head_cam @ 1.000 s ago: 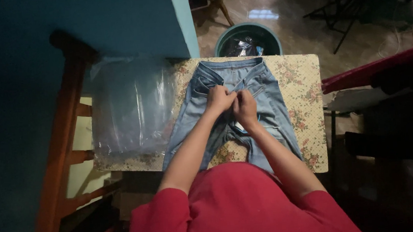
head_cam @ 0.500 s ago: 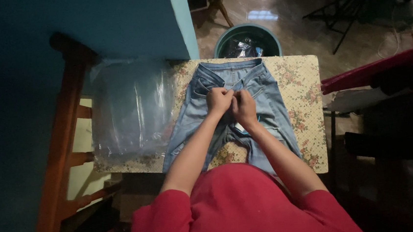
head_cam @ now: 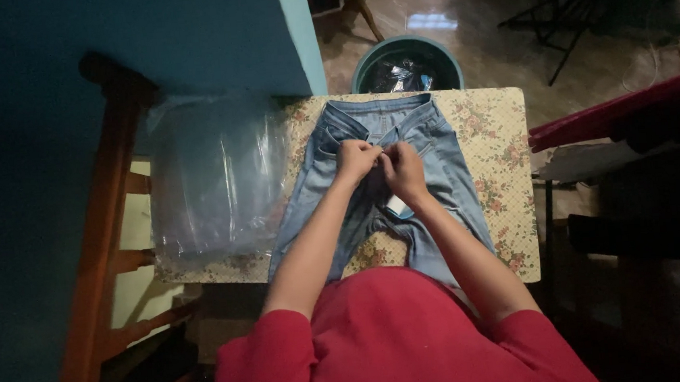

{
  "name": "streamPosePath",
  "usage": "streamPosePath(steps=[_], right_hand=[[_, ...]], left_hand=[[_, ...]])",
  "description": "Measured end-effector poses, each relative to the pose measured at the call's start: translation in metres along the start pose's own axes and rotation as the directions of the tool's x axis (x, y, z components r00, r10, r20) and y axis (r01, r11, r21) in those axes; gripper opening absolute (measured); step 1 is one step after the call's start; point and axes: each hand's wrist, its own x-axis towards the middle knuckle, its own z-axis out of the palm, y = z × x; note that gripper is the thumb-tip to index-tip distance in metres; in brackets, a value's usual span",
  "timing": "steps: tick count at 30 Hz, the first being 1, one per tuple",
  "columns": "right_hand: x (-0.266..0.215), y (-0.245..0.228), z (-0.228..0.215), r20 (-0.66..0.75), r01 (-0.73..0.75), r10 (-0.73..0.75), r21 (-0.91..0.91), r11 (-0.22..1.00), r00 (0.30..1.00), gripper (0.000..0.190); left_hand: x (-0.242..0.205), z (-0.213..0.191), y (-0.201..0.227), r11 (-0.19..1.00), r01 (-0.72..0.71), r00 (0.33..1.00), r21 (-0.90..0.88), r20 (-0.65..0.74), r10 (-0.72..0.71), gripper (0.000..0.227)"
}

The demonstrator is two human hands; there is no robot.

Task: Using a lint roller to remove lint and debris from a pair of blue jeans laid out on a table.

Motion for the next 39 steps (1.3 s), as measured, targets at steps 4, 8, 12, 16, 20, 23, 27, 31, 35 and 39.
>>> streamPosePath(steps=[4, 8, 12, 16, 20, 23, 27, 31, 35, 39], right_hand=[[0.000, -0.012, -0.006, 0.002, -0.023, 0.023, 0.007, 1.000, 1.000, 0.010], [0.008, 0.013, 0.000, 0.025, -0.172, 0.170, 0.174, 0.970, 0.985, 0.009], [0.021, 0.044, 0.010, 0.278, -0.546, 0.510, 0.664, 0.511, 0.814, 0.007], [0.031, 0.025, -0.021, 0.350, -0.592, 0.488, 0.592, 0.547, 0.800, 0.013], [0.044, -0.017, -0.067, 0.136, -0.004, -0.027, 0.223, 0.975, 0.990, 0.054], [0.067, -0.008, -0.074, 0.319, 0.282, -0.210, -0.199, 0.939, 0.924, 0.067], [0.111, 0.082, -0.048, 0.579, 0.275, 0.010, -0.403, 0.873, 0.815, 0.027], [0.137, 0.087, -0.052, 0.317, 0.322, -0.176, -0.499, 0.805, 0.932, 0.025], [0.114, 0.093, -0.033, 0.014, 0.259, -0.317, -0.609, 0.750, 0.948, 0.043], [0.018, 0.091, -0.039, 0.016, 0.133, -0.150, -0.558, 0.819, 0.989, 0.050]], left_hand=[[0.009, 0.008, -0.013, 1.000, -0.013, 1.000, -0.008, -0.024, 0.012, 0.014], [0.015, 0.014, -0.022, 0.983, -0.169, 0.986, -0.072, -0.022, 0.168, 0.014], [0.005, -0.004, -0.009, 0.911, -0.410, 0.904, -0.037, 0.114, 0.412, 0.012], [-0.010, -0.029, 0.019, 0.805, -0.593, 0.799, 0.022, 0.139, 0.585, 0.013], [-0.005, -0.045, 0.033, 0.607, -0.759, 0.648, 0.235, 0.188, 0.738, 0.016], [0.032, -0.030, 0.004, 0.616, -0.750, 0.660, 0.240, 0.335, 0.672, 0.017], [0.045, -0.038, 0.012, 0.637, -0.681, 0.727, 0.361, 0.443, 0.525, 0.024], [0.081, -0.027, 0.018, 0.539, -0.626, 0.766, 0.563, 0.315, 0.561, 0.027], [0.077, -0.036, 0.049, 0.626, -0.448, 0.840, 0.638, 0.060, 0.540, 0.024], [0.100, -0.040, -0.009, 0.697, -0.171, 0.968, 0.696, -0.014, 0.252, 0.040]])
